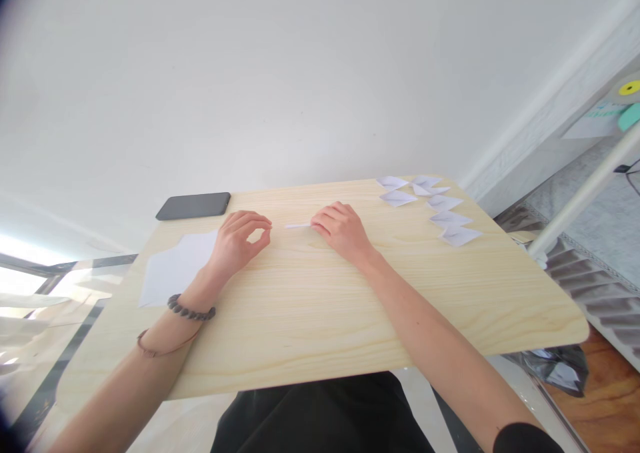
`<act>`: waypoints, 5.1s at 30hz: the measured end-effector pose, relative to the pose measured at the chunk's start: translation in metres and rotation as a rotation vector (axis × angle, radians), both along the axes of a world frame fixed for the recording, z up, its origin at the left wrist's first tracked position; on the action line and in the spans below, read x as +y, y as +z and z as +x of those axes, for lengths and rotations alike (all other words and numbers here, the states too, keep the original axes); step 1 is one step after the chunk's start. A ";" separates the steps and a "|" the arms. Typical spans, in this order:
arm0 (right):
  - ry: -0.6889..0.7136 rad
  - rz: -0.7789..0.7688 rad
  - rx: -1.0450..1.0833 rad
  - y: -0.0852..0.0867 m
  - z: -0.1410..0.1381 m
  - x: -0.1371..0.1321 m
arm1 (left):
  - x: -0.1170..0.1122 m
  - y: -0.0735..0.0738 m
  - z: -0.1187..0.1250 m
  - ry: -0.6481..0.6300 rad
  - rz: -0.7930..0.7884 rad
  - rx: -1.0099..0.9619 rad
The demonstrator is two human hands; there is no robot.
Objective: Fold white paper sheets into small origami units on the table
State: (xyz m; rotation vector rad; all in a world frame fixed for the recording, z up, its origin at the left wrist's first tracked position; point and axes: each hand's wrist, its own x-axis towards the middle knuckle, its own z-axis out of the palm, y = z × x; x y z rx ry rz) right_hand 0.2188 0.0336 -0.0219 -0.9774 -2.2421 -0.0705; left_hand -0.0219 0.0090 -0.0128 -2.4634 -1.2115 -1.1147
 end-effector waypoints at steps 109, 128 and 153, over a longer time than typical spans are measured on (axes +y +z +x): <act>0.149 -0.500 0.436 0.000 -0.021 -0.019 | -0.013 0.001 0.019 -0.079 -0.120 0.120; 0.032 -0.161 0.305 -0.006 -0.024 -0.020 | -0.013 -0.007 0.020 -0.012 -0.162 -0.088; 0.045 -0.203 0.329 -0.005 -0.023 -0.016 | -0.010 -0.005 0.018 -0.083 -0.017 0.130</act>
